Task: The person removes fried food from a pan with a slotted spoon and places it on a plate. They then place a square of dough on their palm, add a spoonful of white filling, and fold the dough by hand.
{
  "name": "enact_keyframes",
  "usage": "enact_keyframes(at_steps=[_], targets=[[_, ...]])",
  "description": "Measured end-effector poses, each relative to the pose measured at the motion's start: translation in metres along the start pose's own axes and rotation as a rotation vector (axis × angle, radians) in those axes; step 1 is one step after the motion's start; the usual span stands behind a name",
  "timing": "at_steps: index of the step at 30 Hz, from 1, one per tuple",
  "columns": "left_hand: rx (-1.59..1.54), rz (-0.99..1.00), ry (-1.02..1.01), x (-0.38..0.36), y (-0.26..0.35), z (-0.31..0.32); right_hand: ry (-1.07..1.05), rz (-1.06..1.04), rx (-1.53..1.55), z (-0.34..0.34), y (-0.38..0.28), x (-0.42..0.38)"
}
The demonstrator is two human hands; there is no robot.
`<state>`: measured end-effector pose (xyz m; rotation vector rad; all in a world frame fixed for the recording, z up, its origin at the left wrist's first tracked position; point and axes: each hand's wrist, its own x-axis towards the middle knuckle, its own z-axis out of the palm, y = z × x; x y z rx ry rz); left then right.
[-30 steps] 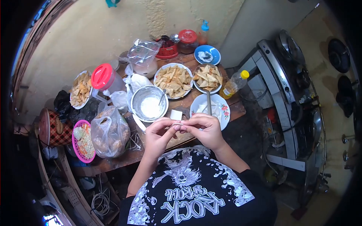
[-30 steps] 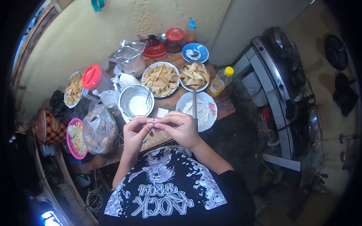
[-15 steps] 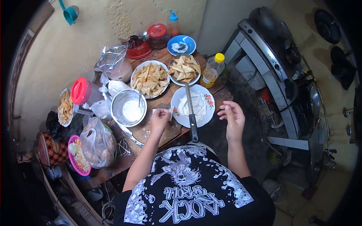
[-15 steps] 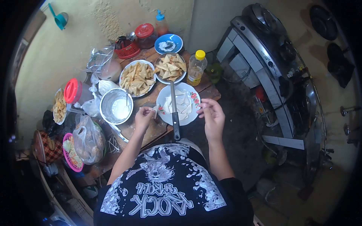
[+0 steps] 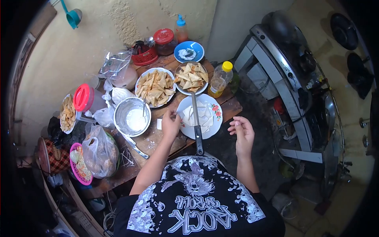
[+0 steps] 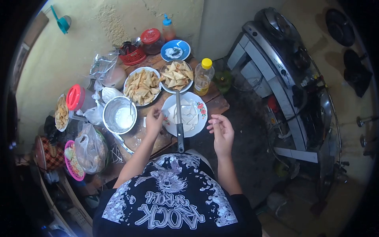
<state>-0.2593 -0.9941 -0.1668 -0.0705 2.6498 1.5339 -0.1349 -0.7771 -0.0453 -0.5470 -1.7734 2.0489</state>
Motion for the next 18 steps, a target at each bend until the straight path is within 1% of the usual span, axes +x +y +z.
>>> enact_keyframes(at_steps=[1,4,5,9,12,13,18], targets=[[0.114,-0.043,-0.031,-0.008,0.006,-0.013,-0.005,0.005,0.001,-0.001,0.004,0.002],[0.434,0.189,0.062,-0.022,-0.016,-0.040,-0.031,0.025,-0.003,0.005,0.011,0.008],[0.529,0.098,0.017,-0.025,-0.019,-0.046,-0.049,0.029,0.000,0.009,0.013,0.012],[0.597,-0.046,-0.003,-0.029,-0.031,-0.049,-0.146,0.032,0.029,0.031,0.019,0.022],[0.598,-0.074,0.007,-0.028,-0.031,-0.046,-0.244,0.000,-0.026,0.048,0.013,0.024],[0.583,-0.041,0.066,-0.029,-0.031,-0.045,-0.272,0.023,-0.005,0.051,0.012,0.024],[0.539,-0.080,0.060,-0.029,-0.034,-0.045,-0.313,0.039,-0.007,0.059,0.015,0.024]])
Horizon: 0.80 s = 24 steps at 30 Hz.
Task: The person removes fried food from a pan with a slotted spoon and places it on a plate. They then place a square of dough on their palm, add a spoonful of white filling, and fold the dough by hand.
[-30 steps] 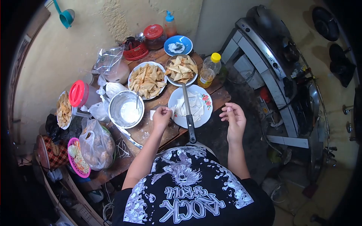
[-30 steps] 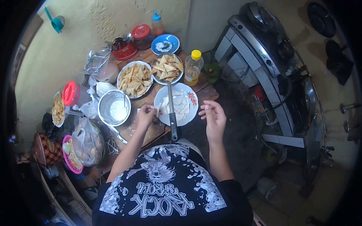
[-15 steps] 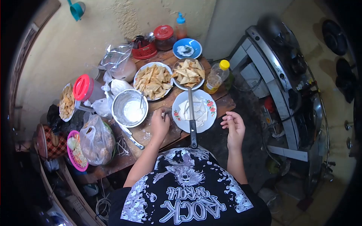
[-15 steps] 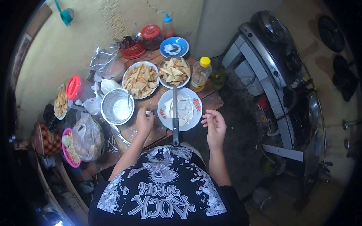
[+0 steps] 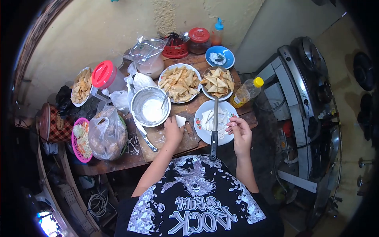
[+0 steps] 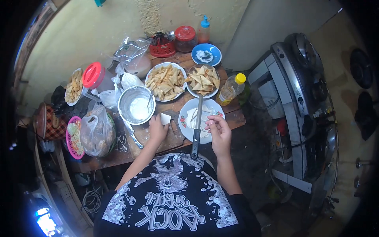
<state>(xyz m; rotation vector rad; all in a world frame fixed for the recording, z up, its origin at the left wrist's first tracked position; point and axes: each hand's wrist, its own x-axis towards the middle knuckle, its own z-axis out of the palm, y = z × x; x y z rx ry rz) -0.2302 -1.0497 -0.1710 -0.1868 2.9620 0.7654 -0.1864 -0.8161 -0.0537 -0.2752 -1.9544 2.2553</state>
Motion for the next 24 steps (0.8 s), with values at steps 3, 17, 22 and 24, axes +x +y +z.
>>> enact_keyframes(at_steps=[3,17,22,24], targets=[[-0.020,0.002,0.005,-0.0004,0.0016,0.0004,-0.004,-0.002,-0.010,0.0005,0.0011,0.0010],[-0.080,0.021,0.038,-0.0044,0.0074,-0.0018,-0.011,-0.021,-0.028,-0.0005,0.0021,-0.0010],[-0.143,0.051,0.105,-0.0048,0.0071,-0.0002,-0.028,-0.021,-0.032,0.0035,0.0014,0.0001],[-0.219,0.023,0.066,-0.0035,0.0020,0.0033,-0.030,-0.019,-0.033,0.0057,0.0013,0.0010]])
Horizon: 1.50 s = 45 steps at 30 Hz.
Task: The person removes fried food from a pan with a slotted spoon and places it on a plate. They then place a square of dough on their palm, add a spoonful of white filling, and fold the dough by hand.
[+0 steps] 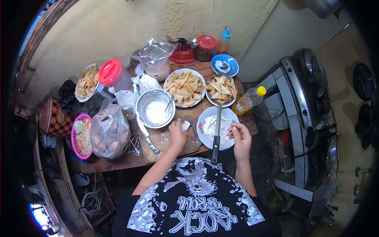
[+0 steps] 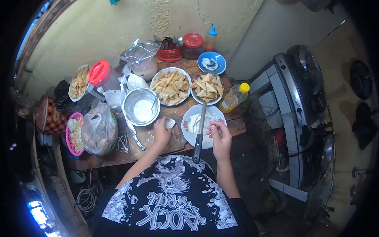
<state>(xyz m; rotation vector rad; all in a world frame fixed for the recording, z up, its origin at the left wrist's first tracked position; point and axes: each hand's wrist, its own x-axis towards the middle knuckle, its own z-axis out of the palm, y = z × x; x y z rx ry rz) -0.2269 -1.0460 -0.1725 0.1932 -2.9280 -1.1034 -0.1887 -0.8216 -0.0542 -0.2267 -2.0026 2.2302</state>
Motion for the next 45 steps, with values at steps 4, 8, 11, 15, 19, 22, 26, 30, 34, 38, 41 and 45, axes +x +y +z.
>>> enact_keyframes(at_steps=[4,8,11,15,19,22,26,30,34,38,41,45], targets=[[-0.134,-0.030,0.040,-0.002,-0.010,0.002,-0.016,-0.005,-0.018,0.007,-0.001,0.003],[-0.255,-0.074,0.015,-0.004,-0.027,0.003,-0.039,0.010,-0.024,0.019,-0.004,0.006],[-0.522,-0.143,-0.063,-0.018,-0.048,-0.007,-0.121,0.011,-0.036,0.036,-0.011,0.019],[-0.148,0.032,0.080,-0.052,-0.074,-0.051,-0.329,-0.067,-0.234,0.073,-0.017,0.050],[-0.451,-0.319,0.213,-0.049,-0.068,-0.085,-0.417,-0.117,-0.695,0.132,0.018,0.103],[-0.960,-0.714,-0.067,-0.012,-0.068,-0.100,-0.366,-0.213,-0.922,0.170,0.085,0.131],[-1.037,-0.636,-0.152,0.013,-0.072,-0.090,-0.352,-0.186,-0.913,0.200,0.095,0.131],[-1.093,-0.759,-0.145,0.022,-0.074,-0.092,-0.312,-0.198,-0.747,0.210,0.113,0.128],[-1.242,-0.815,-0.148,0.024,-0.067,-0.093,-0.337,-0.161,-0.540,0.224,0.125,0.105],[-1.521,-0.715,-0.223,0.027,-0.097,-0.072,-0.502,-0.235,-0.555,0.227,0.118,0.085],[-1.472,-0.631,-0.159,0.030,-0.064,-0.099,-0.619,-0.454,-0.582,0.223,0.076,0.068],[-1.531,-0.497,-0.171,0.029,-0.065,-0.110,-0.531,-0.634,-0.505,0.213,0.041,0.063]])
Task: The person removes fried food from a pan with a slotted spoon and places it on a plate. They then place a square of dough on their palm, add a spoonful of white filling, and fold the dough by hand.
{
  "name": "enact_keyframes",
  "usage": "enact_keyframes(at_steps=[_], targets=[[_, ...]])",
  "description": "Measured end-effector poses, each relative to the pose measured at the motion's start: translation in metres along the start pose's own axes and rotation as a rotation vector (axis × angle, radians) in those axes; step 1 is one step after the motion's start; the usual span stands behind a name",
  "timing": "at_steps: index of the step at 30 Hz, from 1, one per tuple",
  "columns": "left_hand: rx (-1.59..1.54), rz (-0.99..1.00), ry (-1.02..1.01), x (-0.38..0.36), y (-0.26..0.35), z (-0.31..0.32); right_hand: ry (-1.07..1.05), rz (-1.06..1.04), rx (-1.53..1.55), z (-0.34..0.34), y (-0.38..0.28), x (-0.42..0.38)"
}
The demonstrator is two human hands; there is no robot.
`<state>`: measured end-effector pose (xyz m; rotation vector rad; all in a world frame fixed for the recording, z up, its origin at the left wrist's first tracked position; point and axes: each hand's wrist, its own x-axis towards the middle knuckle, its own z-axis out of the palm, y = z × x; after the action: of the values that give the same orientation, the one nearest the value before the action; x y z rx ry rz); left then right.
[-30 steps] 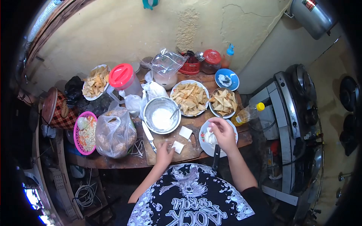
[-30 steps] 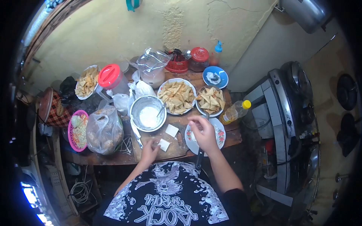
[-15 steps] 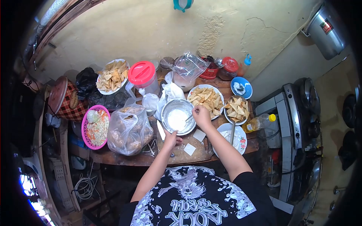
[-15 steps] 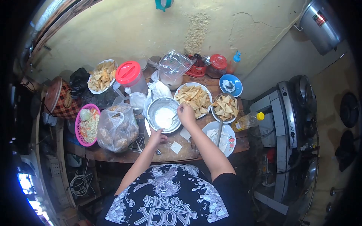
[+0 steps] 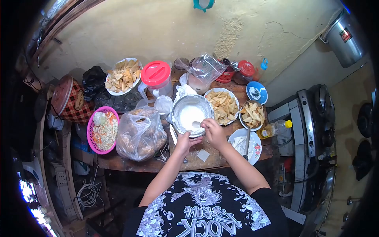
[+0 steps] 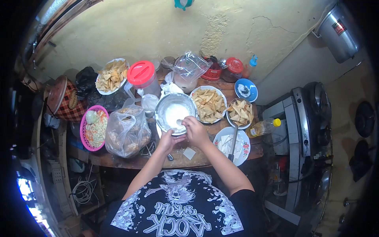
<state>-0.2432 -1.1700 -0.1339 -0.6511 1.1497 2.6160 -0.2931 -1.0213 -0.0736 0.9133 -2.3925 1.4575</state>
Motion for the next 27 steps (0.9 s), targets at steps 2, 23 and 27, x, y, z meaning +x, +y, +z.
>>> enact_keyframes(at_steps=[2,23,27], targets=[[0.041,0.028,-0.014,-0.015,0.016,0.013,0.073,-0.048,0.029,-0.015,-0.014,0.006],[0.274,0.442,-0.090,-0.078,0.068,0.068,0.018,-0.232,0.016,-0.055,-0.073,0.000],[0.286,0.484,-0.119,-0.078,0.068,0.067,0.094,-0.246,0.080,-0.065,-0.083,0.002]])
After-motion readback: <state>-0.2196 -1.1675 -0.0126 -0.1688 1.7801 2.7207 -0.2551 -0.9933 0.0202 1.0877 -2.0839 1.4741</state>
